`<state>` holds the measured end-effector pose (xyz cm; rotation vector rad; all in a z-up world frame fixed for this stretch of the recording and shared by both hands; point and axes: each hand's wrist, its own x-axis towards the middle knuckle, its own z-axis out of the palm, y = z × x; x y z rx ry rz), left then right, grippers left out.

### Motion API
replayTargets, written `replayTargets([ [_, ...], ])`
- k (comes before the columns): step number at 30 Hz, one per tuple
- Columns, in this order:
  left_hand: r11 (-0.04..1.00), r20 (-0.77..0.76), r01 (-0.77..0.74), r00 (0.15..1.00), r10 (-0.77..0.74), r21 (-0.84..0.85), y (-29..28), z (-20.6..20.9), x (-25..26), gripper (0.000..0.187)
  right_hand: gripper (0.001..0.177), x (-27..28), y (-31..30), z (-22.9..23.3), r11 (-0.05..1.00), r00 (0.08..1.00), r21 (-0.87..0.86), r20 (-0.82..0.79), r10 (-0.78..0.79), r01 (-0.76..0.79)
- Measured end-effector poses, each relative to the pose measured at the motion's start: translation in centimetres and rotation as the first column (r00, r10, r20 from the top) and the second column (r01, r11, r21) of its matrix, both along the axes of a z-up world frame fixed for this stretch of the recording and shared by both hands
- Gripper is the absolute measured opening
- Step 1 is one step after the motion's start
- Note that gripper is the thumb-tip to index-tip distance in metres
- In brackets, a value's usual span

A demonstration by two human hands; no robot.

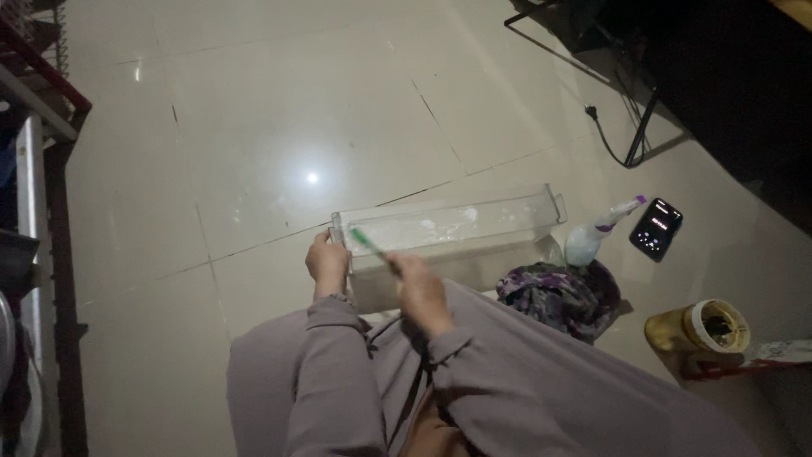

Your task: The person scrubs a clear plastic tray with a green toothbrush, sprays it with a cleaning solution, and wipes it with a cloth. The person repeats the scrubbing and wiping steps multiple times.

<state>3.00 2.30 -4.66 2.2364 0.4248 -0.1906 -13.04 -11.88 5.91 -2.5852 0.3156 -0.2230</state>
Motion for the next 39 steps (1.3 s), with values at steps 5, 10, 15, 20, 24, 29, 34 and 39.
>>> replayTargets([
  [5, 0.999, 0.033, -0.023, 0.999, 0.024, -0.048, 0.6, -1.7, 0.6, 0.043, 0.036, -1.8, -0.7, 0.2, 0.978, 0.98, 0.19, -0.192, -0.048, 0.085],
  [10, 0.998, 0.037, -0.044, 0.998, 0.046, -0.047, -0.6, -1.0, -0.1, 0.044, 0.037, -1.8, -1.0, 0.4, 0.998, 0.997, 0.002, 0.055, -0.06, 0.06],
  [15, 1.0, 0.119, -0.006, 0.993, 0.003, 0.025, -0.6, 0.3, -0.6, 0.042, 0.036, -1.7, -1.5, 2.8, 0.96, 0.872, 0.118, -0.459, -0.173, 0.252],
  [20, 0.999, 0.079, -0.043, 0.996, 0.045, -0.026, -1.3, 2.5, -1.8, 0.039, 0.038, -3.1, -5.3, 0.9, 0.967, 0.933, -0.2, 0.352, -0.082, 0.16],
  [24, 0.999, 0.05, -0.043, 0.998, 0.043, -0.003, -1.4, 3.9, -2.1, 0.04, 0.033, -3.6, -4.4, 1.6, 0.973, 0.985, 0.178, -0.116, -0.129, 0.149],
  [29, 1.0, 0.059, -0.028, 0.998, 0.027, 0.013, -1.3, 5.0, -2.8, 0.039, 0.026, -3.8, -10.5, 2.3, 0.939, 0.925, -0.003, -0.168, -0.34, 0.344],
  [34, 0.999, 0.024, -0.047, 0.999, 0.047, 0.016, -1.9, 6.4, -3.0, 0.03, 0.026, -2.9, -9.4, -1.4, 0.986, 0.966, 0.044, 0.196, -0.168, 0.162],
  [39, 0.988, 0.092, -0.099, 0.992, 0.088, 0.122, 0.1, 6.5, -2.7, 0.025, 0.034, -4.0, -9.2, 1.5, 0.942, 0.9, 0.083, -0.333, -0.282, 0.326],
])
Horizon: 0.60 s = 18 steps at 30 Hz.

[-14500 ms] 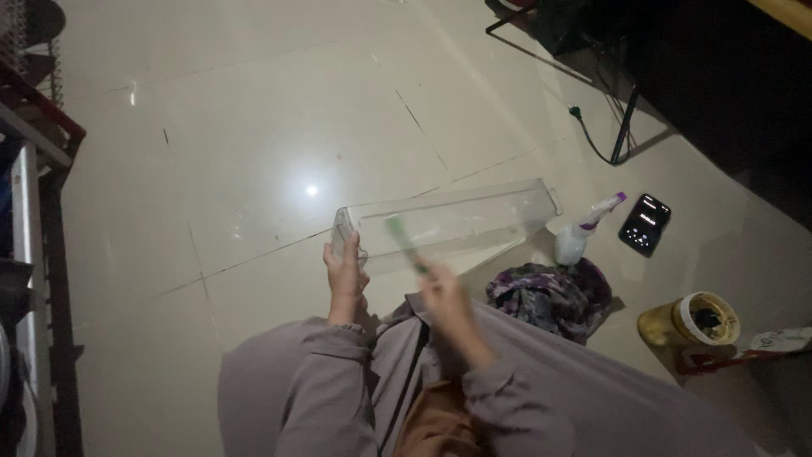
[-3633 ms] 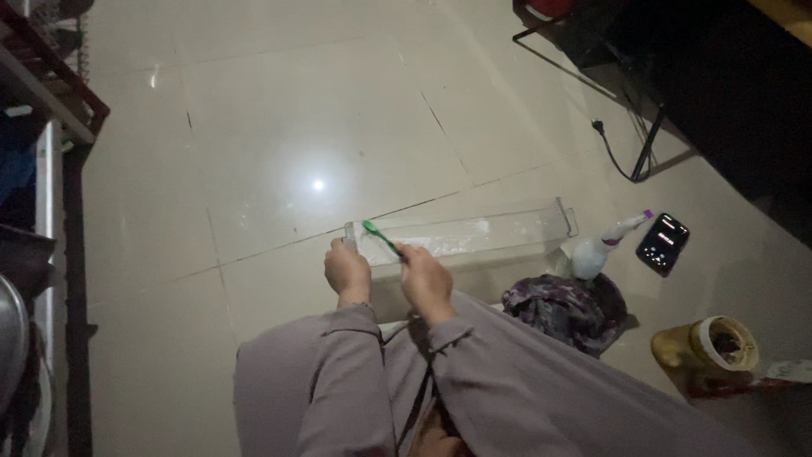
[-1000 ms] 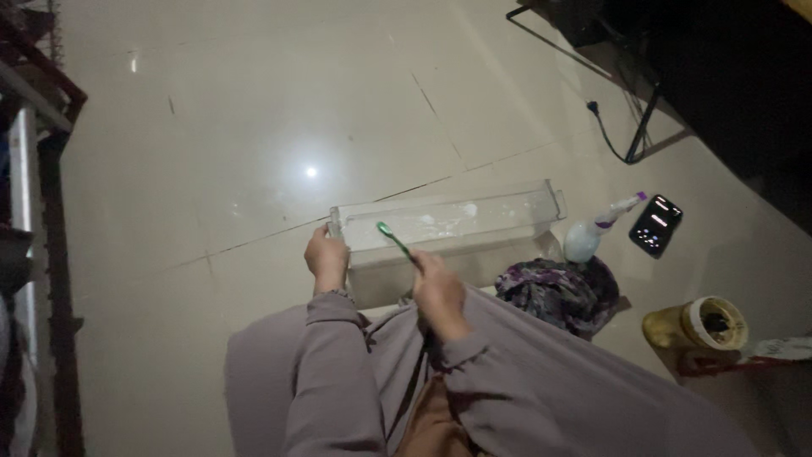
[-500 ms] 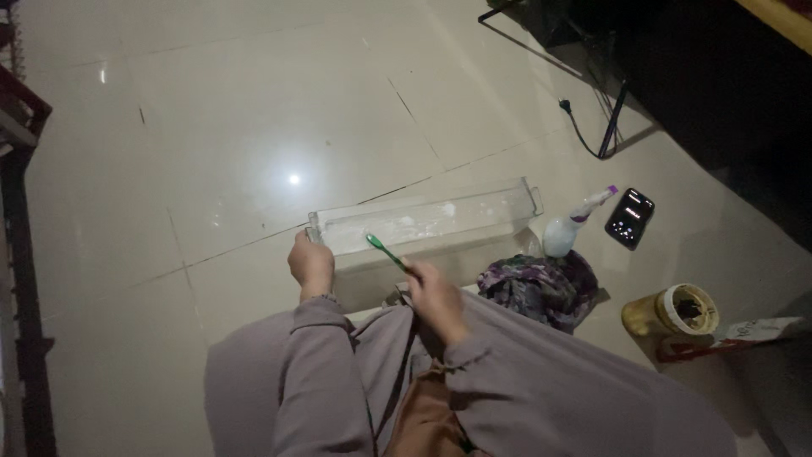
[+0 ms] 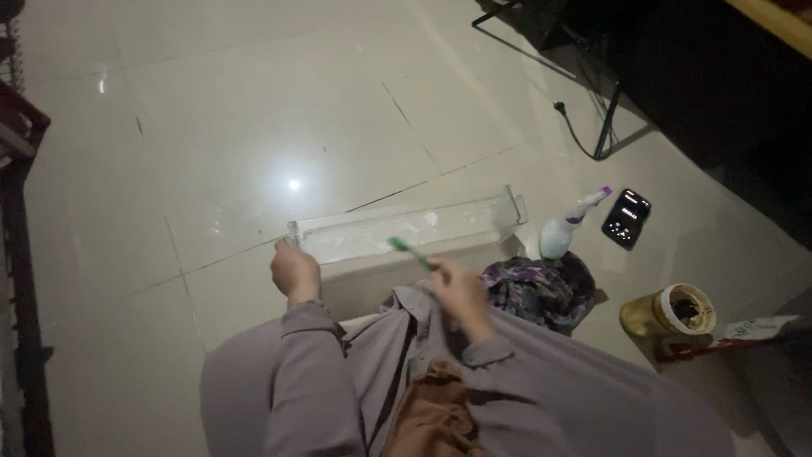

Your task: The person scrubs a clear plastic tray with a green toothbrush, sprays it with a cleaning solution, and wipes it with a cloth. The person repeats the scrubbing and wiping steps multiple times.

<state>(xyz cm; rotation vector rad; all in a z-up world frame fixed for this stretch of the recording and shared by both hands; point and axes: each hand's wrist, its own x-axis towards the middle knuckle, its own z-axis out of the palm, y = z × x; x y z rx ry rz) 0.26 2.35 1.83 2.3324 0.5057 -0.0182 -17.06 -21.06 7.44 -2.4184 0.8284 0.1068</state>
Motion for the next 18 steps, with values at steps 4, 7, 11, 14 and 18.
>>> replayTargets([
  [4, 0.998, -0.058, -0.057, 0.997, 0.056, -0.029, 0.6, 0.3, 0.4, 0.027, 0.029, -0.8, -3.0, -1.3, 0.965, 0.962, -0.249, 0.274, -0.006, 0.077],
  [7, 0.995, -0.046, -0.094, 0.995, 0.093, -0.033, 0.4, 0.4, 0.8, 0.026, 0.028, -0.9, -2.9, -3.3, 0.954, 0.828, -0.291, 0.517, 0.217, -0.069],
  [11, 0.999, -0.028, -0.03, 0.999, 0.03, 0.024, 0.8, 0.3, 0.5, 0.025, 0.034, -1.9, -4.7, -0.1, 0.991, 0.991, 0.011, 0.001, -0.137, 0.137],
  [14, 0.999, -0.058, -0.031, 0.998, 0.032, 0.012, 0.7, 0.3, 0.2, 0.025, 0.031, -2.1, -6.5, 1.9, 0.976, 0.981, -0.134, 0.116, -0.155, 0.17],
  [18, 0.999, -0.073, -0.044, 0.996, 0.043, -0.018, 0.4, 0.7, 0.2, 0.026, 0.031, 0.3, -4.3, -1.1, 0.985, 0.955, -0.035, 0.254, -0.156, 0.171],
])
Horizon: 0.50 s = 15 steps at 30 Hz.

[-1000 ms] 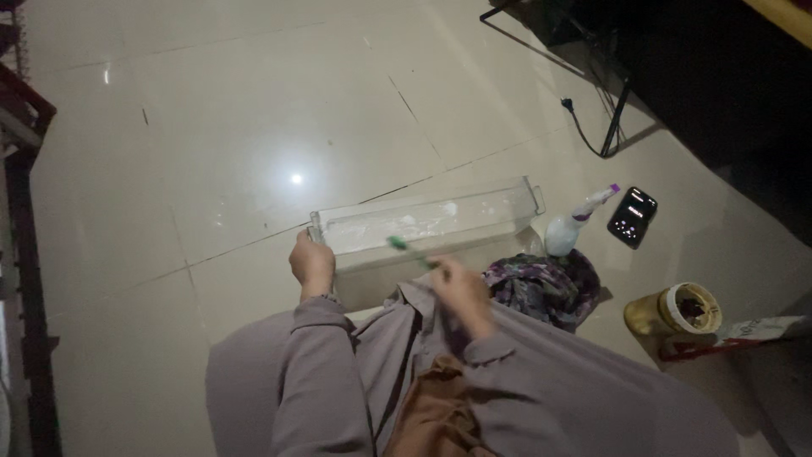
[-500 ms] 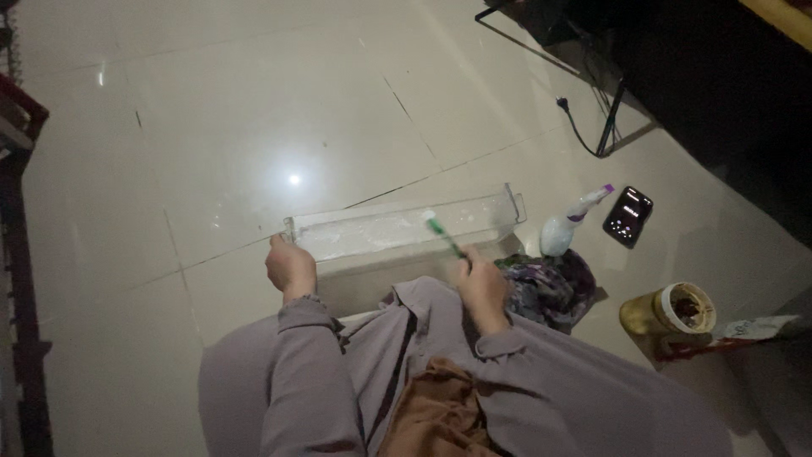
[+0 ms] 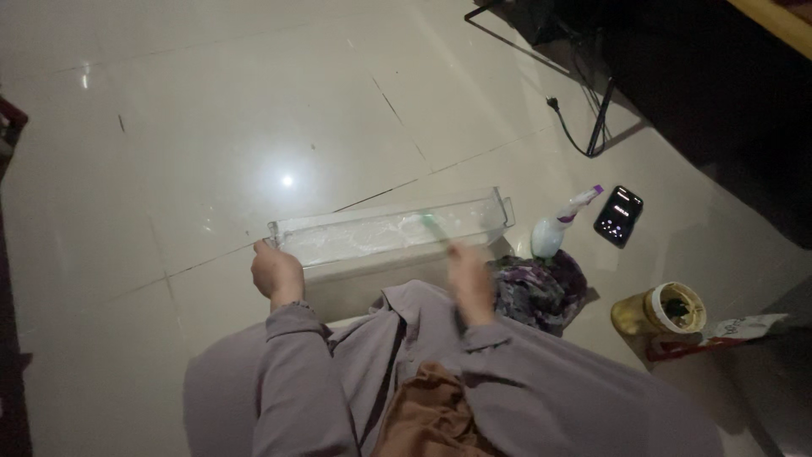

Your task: The person scrubs a clear plastic tray with a green toothbrush, sprays it with a cleaning solution, and wipes it with a cloth. The person repeats the scrubbing and wiping steps multiple times.

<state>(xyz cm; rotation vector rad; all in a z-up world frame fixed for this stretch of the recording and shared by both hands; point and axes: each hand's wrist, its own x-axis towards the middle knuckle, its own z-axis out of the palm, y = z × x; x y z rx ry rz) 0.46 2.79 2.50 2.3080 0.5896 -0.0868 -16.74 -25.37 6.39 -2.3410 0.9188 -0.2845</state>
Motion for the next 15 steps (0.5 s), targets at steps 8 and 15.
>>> replayTargets([
  [8, 1.0, -0.064, -0.003, 0.998, 0.004, 0.028, -0.4, 2.2, -0.6, 0.038, 0.022, -1.3, -2.3, -1.0, 0.962, 0.999, -0.272, -0.035, -0.027, 0.017],
  [15, 0.821, 0.182, 0.477, 0.818, -0.545, 0.314, -6.1, 4.4, -1.1, 0.063, 0.033, 0.0, 1.2, -2.2, 0.952, 0.97, -0.194, -0.012, 0.241, -0.239],
])
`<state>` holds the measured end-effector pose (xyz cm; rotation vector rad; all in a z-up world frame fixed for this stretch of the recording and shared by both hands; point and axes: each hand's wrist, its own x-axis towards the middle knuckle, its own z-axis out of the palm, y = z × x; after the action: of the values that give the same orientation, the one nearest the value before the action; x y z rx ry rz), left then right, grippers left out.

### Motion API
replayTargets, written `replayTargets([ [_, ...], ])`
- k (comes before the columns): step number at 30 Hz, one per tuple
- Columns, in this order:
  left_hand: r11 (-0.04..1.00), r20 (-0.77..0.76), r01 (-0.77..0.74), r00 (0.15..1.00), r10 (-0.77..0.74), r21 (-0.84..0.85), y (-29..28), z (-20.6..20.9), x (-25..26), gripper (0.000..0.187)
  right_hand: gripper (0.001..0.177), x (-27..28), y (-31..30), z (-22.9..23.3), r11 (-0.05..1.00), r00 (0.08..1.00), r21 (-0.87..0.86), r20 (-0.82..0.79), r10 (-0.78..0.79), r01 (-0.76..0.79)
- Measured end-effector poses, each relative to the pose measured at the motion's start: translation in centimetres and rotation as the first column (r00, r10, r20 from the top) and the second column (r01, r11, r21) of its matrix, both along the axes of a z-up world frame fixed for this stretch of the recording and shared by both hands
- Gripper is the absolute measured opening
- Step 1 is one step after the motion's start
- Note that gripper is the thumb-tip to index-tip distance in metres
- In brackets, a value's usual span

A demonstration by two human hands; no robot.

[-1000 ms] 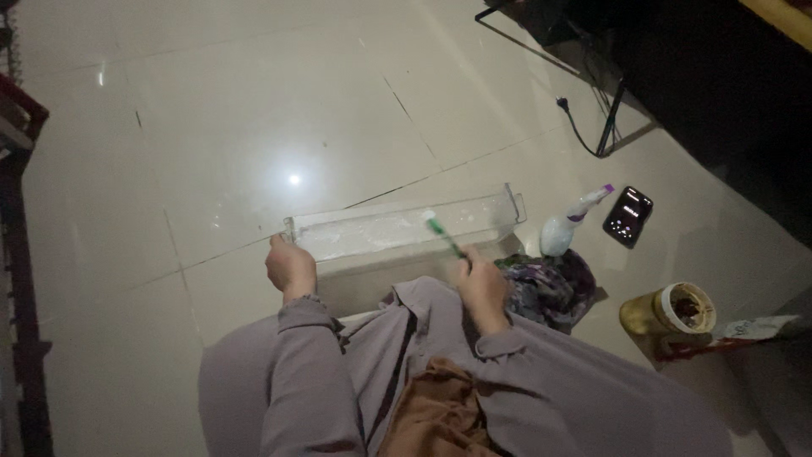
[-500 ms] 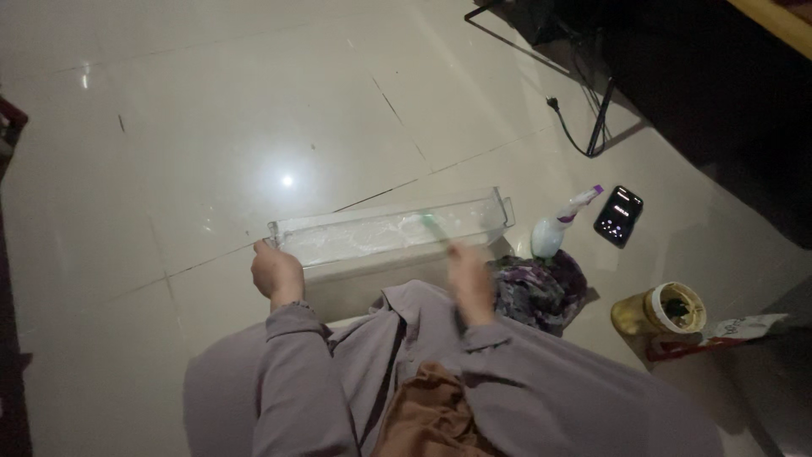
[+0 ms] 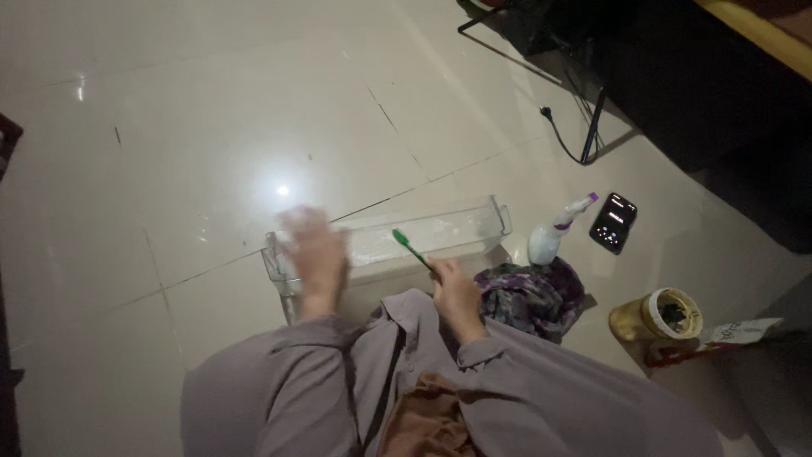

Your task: The person scrubs a clear plastic tray with a green toothbrush, sprays it with a cleaning solution, and wipes it with a cloth. The person repeats the scrubbing and wiping steps multiple times.

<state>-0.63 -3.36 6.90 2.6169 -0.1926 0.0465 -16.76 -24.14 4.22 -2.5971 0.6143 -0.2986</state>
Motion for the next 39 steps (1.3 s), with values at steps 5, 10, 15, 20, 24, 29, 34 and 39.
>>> replayTargets([
  [5, 0.926, 0.045, 0.264, 0.957, -0.286, 0.269, -2.3, -1.8, -1.5, 0.073, 0.027, -0.8, -3.1, 1.8, 0.981, 0.99, -0.179, 0.131, -0.054, 0.077],
  [10, 0.925, -0.048, 0.281, 0.959, -0.278, 0.257, -2.8, -2.6, -0.8, 0.073, 0.028, 1.6, -3.4, 3.3, 0.974, 0.993, -0.228, 0.118, 0.017, 0.01],
  [15, 0.931, 0.047, 0.233, 0.965, -0.256, 0.282, -2.6, -2.3, -1.5, 0.072, 0.032, 5.1, 0.3, 2.1, 0.93, 0.968, -0.33, 0.128, 0.217, -0.164],
  [20, 0.963, 0.053, 0.168, 0.982, -0.183, 0.211, -2.5, -1.6, -1.7, 0.071, 0.032, 3.4, -4.6, 1.2, 0.959, 0.985, -0.277, 0.138, 0.104, -0.062],
  [24, 0.984, -0.077, 0.11, 0.992, -0.101, 0.137, -2.8, -1.2, -2.1, 0.073, 0.029, 2.3, -8.4, 3.7, 0.987, 0.995, -0.156, 0.104, -0.01, 0.027],
  [29, 0.967, 0.037, -0.026, 0.999, 0.017, 0.252, -2.4, -2.5, -2.1, 0.096, 0.031, 6.5, -5.6, 5.9, 0.991, 0.992, -0.119, -0.107, -0.067, 0.054],
  [34, 0.953, -0.14, 0.043, 0.99, -0.001, 0.299, -2.1, -1.9, -1.9, 0.095, 0.046, 11.1, 1.0, 4.2, 0.985, 0.968, 0.04, -0.184, 0.17, -0.165],
  [39, 0.964, -0.155, 0.023, 0.988, 0.019, 0.264, -1.9, -1.2, -2.0, 0.094, 0.04, 9.6, -1.6, 4.4, 0.991, 0.981, 0.059, -0.145, 0.13, -0.123],
])
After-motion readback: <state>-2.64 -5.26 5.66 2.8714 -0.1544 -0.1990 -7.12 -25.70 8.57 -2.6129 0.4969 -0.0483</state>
